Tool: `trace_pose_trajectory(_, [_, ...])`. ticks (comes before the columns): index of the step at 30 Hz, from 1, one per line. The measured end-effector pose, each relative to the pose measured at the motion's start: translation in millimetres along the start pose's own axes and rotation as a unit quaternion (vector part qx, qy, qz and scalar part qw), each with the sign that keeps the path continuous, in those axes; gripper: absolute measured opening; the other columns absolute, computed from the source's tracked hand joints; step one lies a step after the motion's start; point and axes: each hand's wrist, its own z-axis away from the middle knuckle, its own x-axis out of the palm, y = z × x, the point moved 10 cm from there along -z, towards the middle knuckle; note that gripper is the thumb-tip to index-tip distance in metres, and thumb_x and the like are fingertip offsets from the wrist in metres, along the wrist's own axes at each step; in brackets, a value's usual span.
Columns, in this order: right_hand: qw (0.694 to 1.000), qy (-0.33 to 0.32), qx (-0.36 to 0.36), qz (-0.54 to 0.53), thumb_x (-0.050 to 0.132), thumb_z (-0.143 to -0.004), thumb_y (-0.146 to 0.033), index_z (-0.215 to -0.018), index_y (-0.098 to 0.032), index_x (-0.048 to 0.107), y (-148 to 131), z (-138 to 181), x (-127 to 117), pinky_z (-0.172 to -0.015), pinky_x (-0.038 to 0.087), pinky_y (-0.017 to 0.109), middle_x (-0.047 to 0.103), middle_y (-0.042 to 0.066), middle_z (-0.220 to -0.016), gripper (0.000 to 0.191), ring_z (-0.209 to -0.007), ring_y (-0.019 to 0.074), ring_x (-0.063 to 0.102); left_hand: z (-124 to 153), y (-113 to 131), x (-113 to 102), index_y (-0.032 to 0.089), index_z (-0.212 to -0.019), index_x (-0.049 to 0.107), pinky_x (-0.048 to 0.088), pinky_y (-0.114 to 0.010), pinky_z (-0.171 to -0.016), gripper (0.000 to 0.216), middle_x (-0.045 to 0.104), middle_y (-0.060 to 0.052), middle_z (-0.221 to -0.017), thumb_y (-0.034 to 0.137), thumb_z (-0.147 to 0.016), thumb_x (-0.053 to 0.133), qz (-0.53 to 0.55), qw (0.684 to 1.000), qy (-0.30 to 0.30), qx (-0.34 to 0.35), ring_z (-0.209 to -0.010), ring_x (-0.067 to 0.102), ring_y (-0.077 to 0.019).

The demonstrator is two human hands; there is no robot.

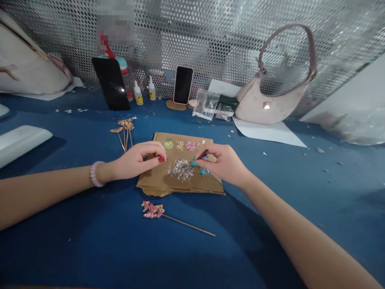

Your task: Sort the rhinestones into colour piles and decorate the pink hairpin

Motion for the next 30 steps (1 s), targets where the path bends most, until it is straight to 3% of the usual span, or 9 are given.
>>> trace_pose_trajectory(30, [1.000, 0.010, 0.003, 0.022, 0.065, -0.074, -0.033, -0.070, -0.023, 0.064, -2.8, 1.2, -0.4, -0.069, 0.051, 0.033, 0.068, 0.003, -0.073, 0.011, -0.070, 0.0175, 0.064, -0.5, -1.8, 2.0, 0.017, -0.081, 0.060, 0.047, -0.027, -0.069, 0.016, 0.061, -0.003, -0.084, 0.022, -0.084, 0.045, 0.007, 1.000, -0.011, -0.011, -0.080, 0.057, -0.0148])
